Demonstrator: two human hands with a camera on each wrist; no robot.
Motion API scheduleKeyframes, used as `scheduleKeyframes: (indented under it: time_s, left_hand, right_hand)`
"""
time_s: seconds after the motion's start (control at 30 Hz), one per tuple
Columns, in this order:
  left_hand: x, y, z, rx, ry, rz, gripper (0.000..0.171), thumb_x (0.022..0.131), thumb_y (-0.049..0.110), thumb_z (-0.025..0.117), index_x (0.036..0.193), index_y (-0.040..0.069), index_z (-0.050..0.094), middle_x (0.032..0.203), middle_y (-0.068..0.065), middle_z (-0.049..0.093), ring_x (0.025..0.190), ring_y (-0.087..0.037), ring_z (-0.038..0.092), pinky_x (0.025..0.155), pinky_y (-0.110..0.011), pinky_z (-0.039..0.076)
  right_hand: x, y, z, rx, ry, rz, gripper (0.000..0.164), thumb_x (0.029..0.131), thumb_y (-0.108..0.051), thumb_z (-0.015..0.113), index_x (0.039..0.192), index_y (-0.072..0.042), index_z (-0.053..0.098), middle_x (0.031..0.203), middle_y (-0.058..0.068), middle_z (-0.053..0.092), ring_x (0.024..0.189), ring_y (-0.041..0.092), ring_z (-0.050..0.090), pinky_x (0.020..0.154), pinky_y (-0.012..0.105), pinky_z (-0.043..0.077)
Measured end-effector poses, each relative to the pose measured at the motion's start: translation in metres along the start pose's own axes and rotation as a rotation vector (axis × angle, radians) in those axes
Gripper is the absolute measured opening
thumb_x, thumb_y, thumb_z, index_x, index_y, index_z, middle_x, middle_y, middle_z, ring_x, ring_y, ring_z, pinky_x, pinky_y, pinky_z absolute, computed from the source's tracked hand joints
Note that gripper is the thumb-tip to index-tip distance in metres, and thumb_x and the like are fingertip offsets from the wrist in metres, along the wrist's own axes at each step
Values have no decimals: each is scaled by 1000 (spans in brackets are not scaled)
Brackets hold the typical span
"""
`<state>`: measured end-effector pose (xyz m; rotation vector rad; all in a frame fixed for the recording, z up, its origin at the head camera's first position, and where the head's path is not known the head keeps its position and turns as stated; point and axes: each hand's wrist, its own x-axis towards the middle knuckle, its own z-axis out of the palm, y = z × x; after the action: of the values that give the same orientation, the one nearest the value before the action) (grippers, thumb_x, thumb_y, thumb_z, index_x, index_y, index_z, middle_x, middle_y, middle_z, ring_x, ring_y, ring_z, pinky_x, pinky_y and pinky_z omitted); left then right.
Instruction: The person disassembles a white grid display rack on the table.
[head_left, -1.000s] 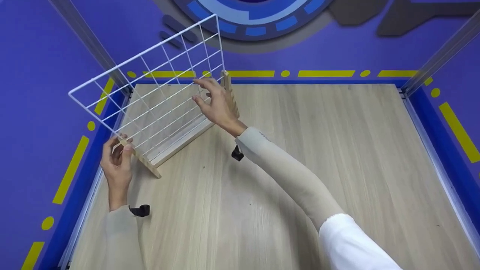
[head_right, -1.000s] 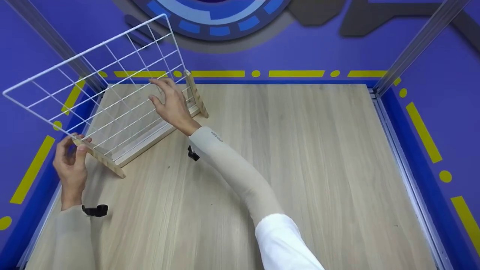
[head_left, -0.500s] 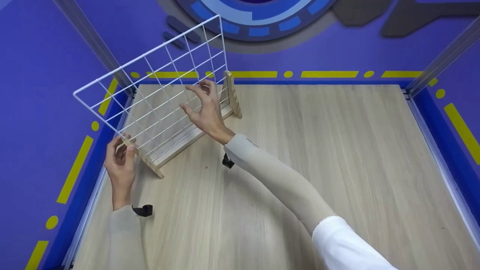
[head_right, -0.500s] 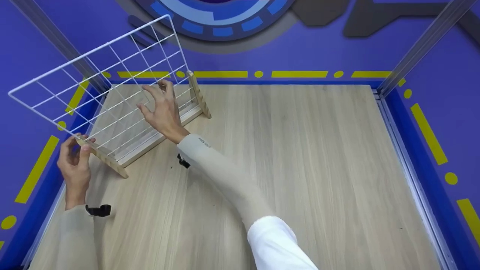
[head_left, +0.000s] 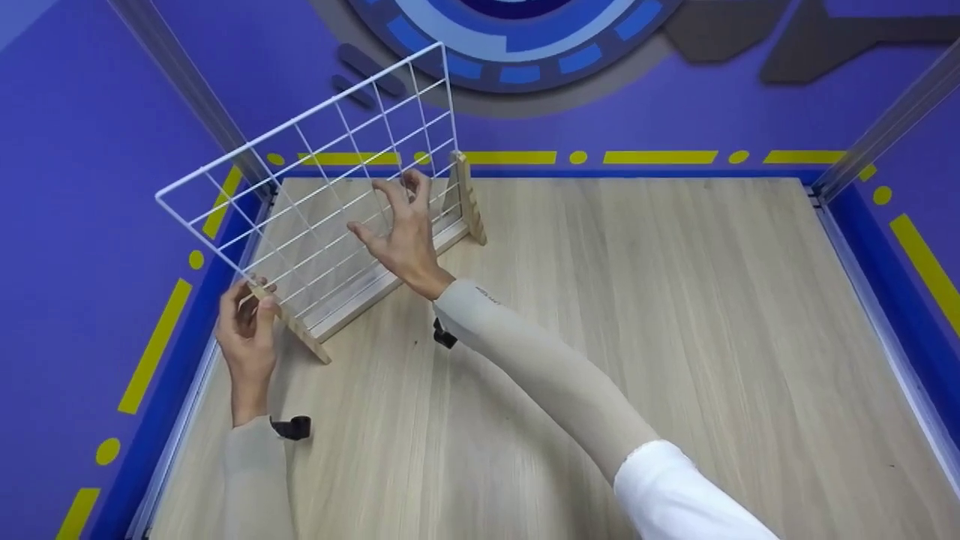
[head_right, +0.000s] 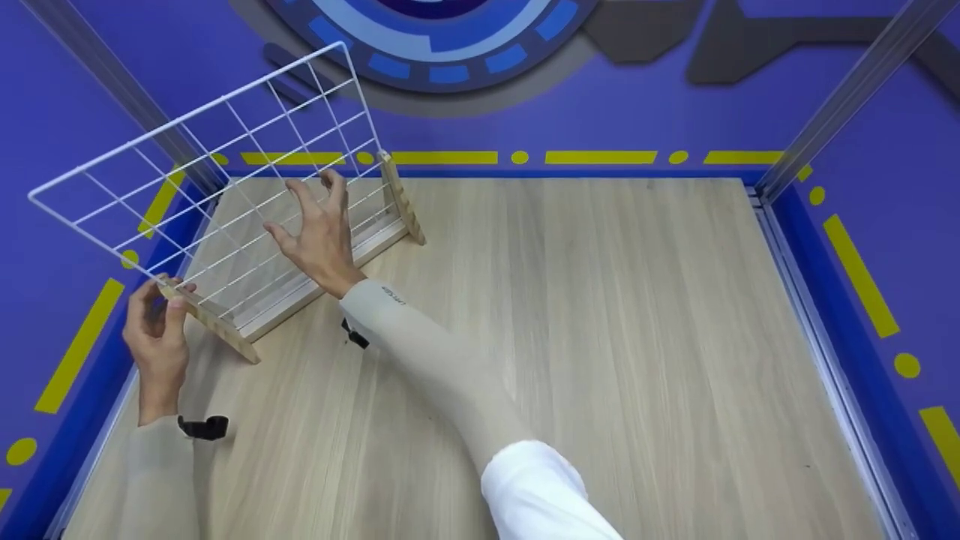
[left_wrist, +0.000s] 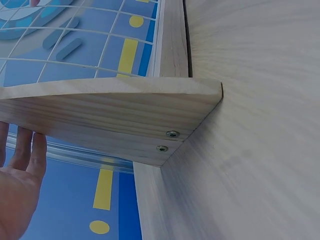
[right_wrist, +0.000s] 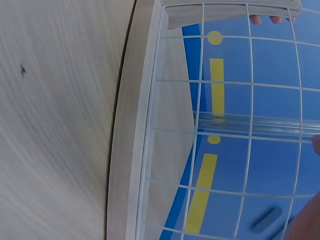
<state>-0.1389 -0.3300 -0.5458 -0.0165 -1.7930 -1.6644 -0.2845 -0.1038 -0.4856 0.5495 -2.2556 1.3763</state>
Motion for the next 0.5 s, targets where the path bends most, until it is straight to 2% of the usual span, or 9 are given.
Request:
scheduleKeyframes:
  time_s: [0.1,0.27,0.5]
  left_hand:
    - [0,-1,0,3,-13,19,41,102,-5,62,143,-6,58,131,-20,66,122,-27,69,108,-22,53]
    - [-2,-2,1,-12,5,51,42,102,-7,60,143,-10,55,130,-20,66,120,-26,70,107,-21,53]
    - [-2,-3,5,-38,16,48,42,102,-7,60,142,-14,52,129,-15,67,120,-26,70,107,-23,54]
  right_hand:
    - [0,-1,4,-20,17,5,67,82,-34,94,136,-12,63,152,16,34,146,35,43,122,28,39]
    - [-2,-5,9,-34,19,23,68,82,-39,94,135,-11,63,154,16,32,146,31,42,120,24,41]
    - [1,-6,10,-47,55,31,65,78,-38,96,130,-11,66,149,16,35,139,32,46,116,29,46]
